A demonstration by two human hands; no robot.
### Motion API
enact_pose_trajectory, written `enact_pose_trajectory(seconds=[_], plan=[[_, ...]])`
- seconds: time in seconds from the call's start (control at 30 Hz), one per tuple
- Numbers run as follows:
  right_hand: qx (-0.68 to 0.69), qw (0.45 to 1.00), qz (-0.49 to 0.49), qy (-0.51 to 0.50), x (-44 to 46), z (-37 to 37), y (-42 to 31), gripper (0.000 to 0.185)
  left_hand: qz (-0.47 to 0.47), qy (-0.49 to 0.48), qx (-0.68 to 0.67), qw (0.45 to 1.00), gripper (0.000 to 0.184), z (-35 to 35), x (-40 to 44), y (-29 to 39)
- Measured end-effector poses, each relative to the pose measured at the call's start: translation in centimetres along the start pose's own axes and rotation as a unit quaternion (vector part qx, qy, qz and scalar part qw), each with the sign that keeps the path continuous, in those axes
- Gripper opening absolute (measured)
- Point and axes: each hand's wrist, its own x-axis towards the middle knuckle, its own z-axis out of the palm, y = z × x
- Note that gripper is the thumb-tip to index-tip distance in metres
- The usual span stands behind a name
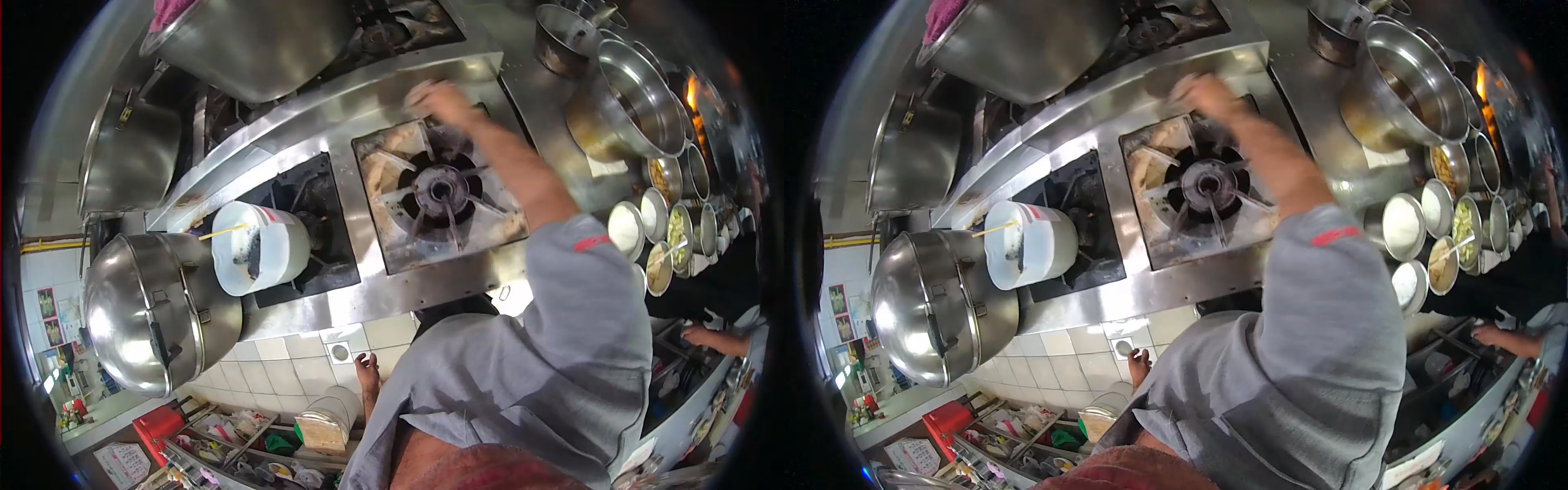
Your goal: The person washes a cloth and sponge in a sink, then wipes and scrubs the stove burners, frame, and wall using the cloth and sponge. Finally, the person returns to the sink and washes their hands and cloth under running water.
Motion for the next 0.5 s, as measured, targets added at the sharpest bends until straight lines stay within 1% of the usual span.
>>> enact_pose_trajectory(seconds=[0.03,0.07,0.1,0.13,0.2,0.23,0.27,0.3,0.33,0.37,0.4,0.43,0.47,0.5], plan=[[-0.063,0.998,0.015,0.023,-2.5,-3.6,0.2,0.022,0.000,-0.004,0.030,1.000,0.044,0.1,-0.2,-0.8],[-0.291,0.956,-0.024,-0.002,-5.9,-7.4,0.0,0.021,-0.002,-0.009,0.061,0.998,0.044,0.0,-0.4,-1.8],[-0.336,0.931,0.115,-0.081,-8.7,-6.6,5.2,0.021,-0.013,-0.018,0.039,0.999,0.045,0.3,-0.4,-2.6],[-0.256,0.937,0.216,-0.100,-10.2,-9.0,-0.1,0.028,-0.013,-0.047,0.055,0.997,0.047,0.1,0.4,-4.6],[-0.306,0.942,0.111,-0.082,-16.1,-7.8,-1.6,0.027,-0.025,-0.117,0.016,0.993,0.048,-0.4,2.6,-8.4],[-0.317,0.936,0.133,-0.072,-18.8,-7.4,-3.9,0.027,-0.023,-0.123,0.016,0.992,0.048,-0.5,2.7,-8.4],[-0.326,0.931,0.154,-0.061,-21.6,-6.8,-7.2,0.028,-0.008,-0.127,0.043,0.991,0.048,-0.5,2.8,-7.5],[-0.316,0.928,0.197,-0.014,-24.1,-6.1,-11.2,0.029,0.006,-0.130,0.071,0.989,0.049,-0.7,2.7,-6.3],[-0.303,0.923,0.237,0.033,-26.2,-5.2,-15.1,0.030,0.031,-0.116,0.143,0.983,0.047,-1.0,2.1,-3.1],[-0.336,0.904,0.262,0.030,-28.3,-3.2,-17.4,0.027,0.092,-0.118,0.131,0.980,0.043,-1.6,3.6,-4.3],[-0.370,0.884,0.283,0.028,-30.3,-0.9,-19.2,0.025,0.177,-0.141,0.122,0.966,0.041,-2.4,6.2,-6.8],[-0.330,0.908,0.255,0.017,-31.1,1.1,-21.8,0.020,0.074,-0.100,0.050,0.991,0.041,-2.4,6.0,-5.3],[-0.260,0.929,0.250,0.086,-30.5,3.9,-25.5,0.015,0.064,-0.094,0.064,0.991,0.041,-2.8,6.5,-4.5],[-0.197,0.961,0.175,0.088,-29.1,5.5,-29.2,0.015,0.063,-0.092,0.068,0.991,0.041,-3.0,6.4,-3.5]])
